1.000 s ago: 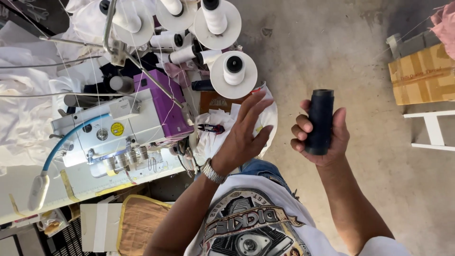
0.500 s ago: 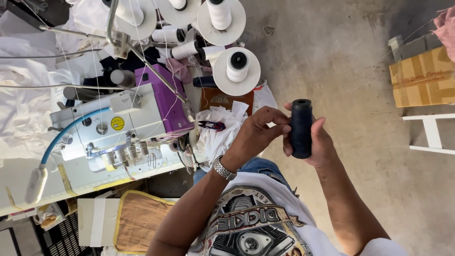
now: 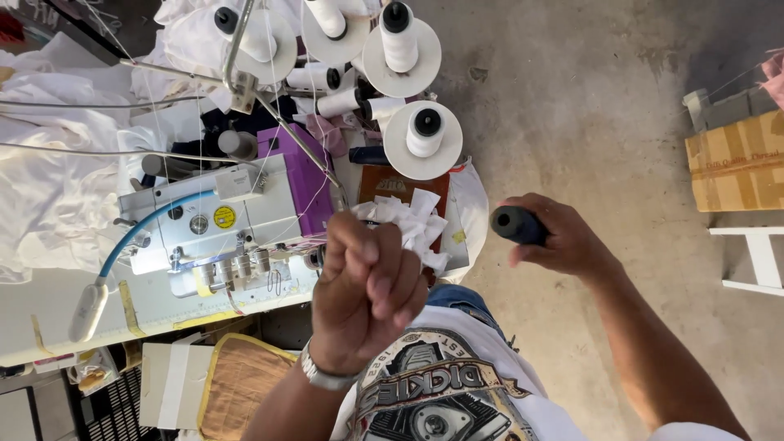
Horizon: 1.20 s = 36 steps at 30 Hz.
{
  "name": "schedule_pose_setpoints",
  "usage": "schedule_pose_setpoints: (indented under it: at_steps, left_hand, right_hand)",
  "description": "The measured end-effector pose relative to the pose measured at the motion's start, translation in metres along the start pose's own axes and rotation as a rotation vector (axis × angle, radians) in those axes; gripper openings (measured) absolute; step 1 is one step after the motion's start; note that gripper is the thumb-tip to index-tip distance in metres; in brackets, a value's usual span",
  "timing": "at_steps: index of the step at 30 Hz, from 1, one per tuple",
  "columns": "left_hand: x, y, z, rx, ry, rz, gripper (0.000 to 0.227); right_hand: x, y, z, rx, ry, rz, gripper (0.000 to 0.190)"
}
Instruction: Threading an industrial overlock sewing machine by guiding multiple threads through tension disks and guides.
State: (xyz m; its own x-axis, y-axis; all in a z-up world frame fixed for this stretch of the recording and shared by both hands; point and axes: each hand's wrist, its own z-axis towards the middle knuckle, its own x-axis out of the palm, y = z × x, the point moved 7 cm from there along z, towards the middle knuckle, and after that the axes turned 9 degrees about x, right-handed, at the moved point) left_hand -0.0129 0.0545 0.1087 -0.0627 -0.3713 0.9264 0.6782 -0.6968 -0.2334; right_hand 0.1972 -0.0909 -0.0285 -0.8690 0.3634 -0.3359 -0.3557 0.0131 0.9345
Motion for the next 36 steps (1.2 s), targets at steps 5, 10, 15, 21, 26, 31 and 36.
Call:
schedule_pose_setpoints:
  at_steps: [5,10,15,21,26,31,36]
  left_hand:
    - [0.046,-0.020,-0.031,-0.068,-0.008,-0.136,0.009]
    - [0.028,-0.032,-0.056,0.001,-0.181,-0.139,0.010]
    - [-0.067,0.029,-0.073,-0.596,-0.231,0.774,0.015]
    - [-0.095,0.069,-0.081,-0.498,-0.343,0.453,0.016]
    - [-0.096,0.063,-0.057,-0.373,-0.343,0.524,0.011]
    - [-0.086,0.077,-0.049,-0.424,-0.291,0.589,0.008]
    - [-0.081,0.089,-0.036,-0.477,-0.225,0.665,0.008]
  right_hand:
    - [-0.036,-0.009,0.038,-0.366,-0.112,-0.826,0.053]
    - [-0.101,-0.057,0.100,-0.244,-0.404,-0.888,0.059]
    - [-0.113,0.016,0.184,-0.329,-0.491,-0.022,0.037]
    - [-0.011,0.107,0.271,-0.328,-0.107,-0.145,0.033]
    - [0.011,0.063,0.299,-0.210,-0.020,-0.176,0.037]
    - [0.014,0.064,0.297,-0.219,0.012,-0.169,0.036]
    - [-0.012,0.053,0.291,-0.042,-0.025,-0.387,0.077]
